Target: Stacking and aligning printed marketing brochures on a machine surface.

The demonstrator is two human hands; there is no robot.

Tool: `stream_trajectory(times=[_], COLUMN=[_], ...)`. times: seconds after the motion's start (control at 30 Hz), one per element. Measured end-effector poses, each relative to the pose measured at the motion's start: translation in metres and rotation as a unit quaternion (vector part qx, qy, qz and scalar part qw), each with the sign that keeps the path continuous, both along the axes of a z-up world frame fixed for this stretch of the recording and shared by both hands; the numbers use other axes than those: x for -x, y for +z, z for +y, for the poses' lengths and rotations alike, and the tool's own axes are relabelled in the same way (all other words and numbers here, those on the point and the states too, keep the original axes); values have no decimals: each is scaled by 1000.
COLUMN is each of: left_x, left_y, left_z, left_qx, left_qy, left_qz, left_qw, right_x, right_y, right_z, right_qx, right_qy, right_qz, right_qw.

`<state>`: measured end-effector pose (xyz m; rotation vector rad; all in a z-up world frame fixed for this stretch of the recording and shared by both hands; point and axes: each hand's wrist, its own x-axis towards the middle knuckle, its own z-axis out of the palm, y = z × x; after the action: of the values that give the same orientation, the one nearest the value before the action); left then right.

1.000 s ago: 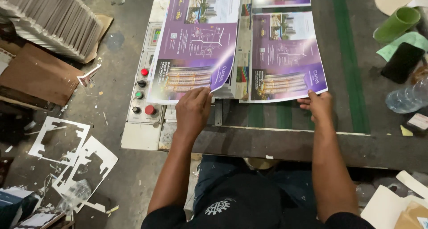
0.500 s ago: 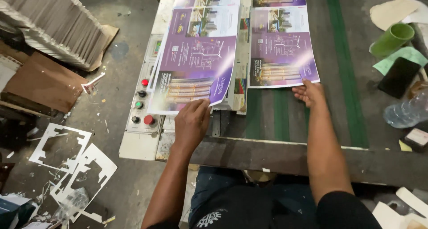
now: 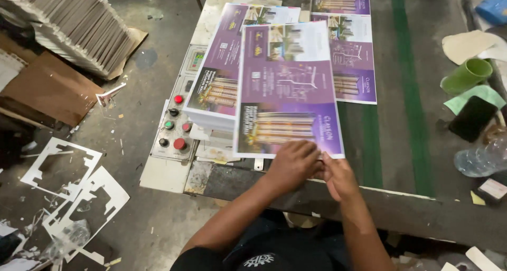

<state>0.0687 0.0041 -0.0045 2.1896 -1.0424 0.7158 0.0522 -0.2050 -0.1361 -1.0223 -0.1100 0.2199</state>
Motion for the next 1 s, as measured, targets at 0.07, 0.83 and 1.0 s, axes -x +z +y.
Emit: stream_trajectory(times=[0.07,0.83,1.0], left_x=[0,-50,-47], left_y=[-1,9,17], left_z=[-5,110,112], left_qx=[-25,-155,-61], left_qy=[-32,174,148], left_qz=[-23,57,-4], left_qw=[999,971,987], right_x=[5,60,37], right_y=[-10,-89,-71], right_z=[-12,-134,-119], right_qx=[-40,144,157], right_qy=[-83,-313,-301], right_qz=[43,167,168], right_qw=[995,924,925])
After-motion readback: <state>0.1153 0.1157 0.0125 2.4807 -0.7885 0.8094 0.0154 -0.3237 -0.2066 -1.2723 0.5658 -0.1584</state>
